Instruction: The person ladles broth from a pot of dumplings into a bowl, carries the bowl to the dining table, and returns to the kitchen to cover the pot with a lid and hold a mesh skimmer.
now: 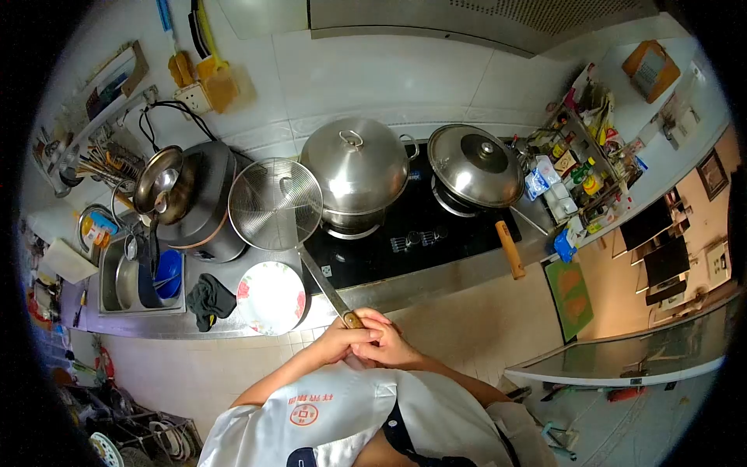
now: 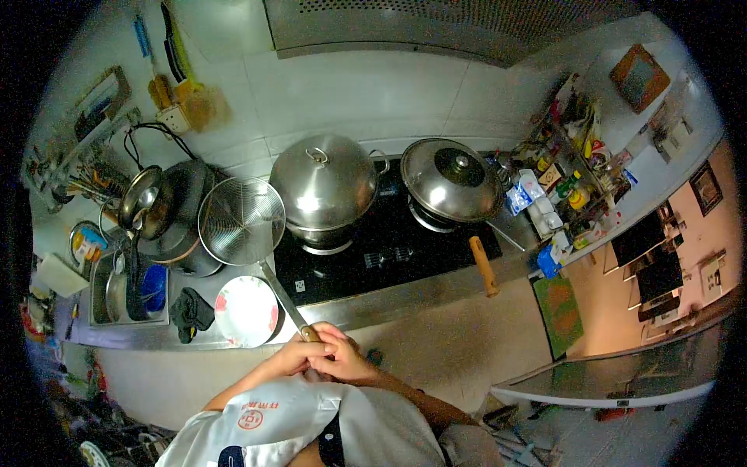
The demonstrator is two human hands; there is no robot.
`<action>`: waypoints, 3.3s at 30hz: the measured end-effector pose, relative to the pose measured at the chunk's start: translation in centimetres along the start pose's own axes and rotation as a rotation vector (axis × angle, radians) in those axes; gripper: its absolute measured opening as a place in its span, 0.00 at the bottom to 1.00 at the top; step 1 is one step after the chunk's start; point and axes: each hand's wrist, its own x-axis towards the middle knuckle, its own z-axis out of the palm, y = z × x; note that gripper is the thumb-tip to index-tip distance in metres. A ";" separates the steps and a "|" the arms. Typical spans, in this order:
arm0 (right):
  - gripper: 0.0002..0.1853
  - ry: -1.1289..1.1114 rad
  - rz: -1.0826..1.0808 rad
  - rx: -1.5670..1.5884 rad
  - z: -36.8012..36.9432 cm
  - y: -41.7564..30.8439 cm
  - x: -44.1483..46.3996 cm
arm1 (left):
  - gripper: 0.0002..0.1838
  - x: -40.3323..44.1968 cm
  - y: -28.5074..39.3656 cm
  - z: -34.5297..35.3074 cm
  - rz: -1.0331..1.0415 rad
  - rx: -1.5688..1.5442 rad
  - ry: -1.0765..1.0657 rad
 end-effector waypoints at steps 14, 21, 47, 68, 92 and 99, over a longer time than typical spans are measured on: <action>0.23 0.017 -0.074 0.007 -0.2 -0.2 0.4 | 0.17 0.2 0.8 0.4 -0.010 -0.003 -0.021; 0.23 -0.003 -0.029 0.063 -0.4 -0.2 0.4 | 0.17 0.6 0.2 -0.2 0.023 0.029 -0.029; 0.08 -0.157 0.084 -0.286 -9.6 -9.7 5.3 | 0.12 1.7 6.0 1.1 0.313 0.144 0.082; 0.09 0.485 -0.271 -1.004 -19.6 -9.1 30.2 | 0.05 -2.2 6.8 -1.1 0.292 -0.013 0.100; 0.11 0.506 -0.362 -1.119 -18.5 -7.1 29.8 | 0.06 -3.1 6.6 -2.7 0.327 -0.063 0.092; 0.09 0.486 -0.380 -1.128 -17.7 -6.0 30.4 | 0.06 -3.2 6.2 -3.0 0.325 -0.056 0.106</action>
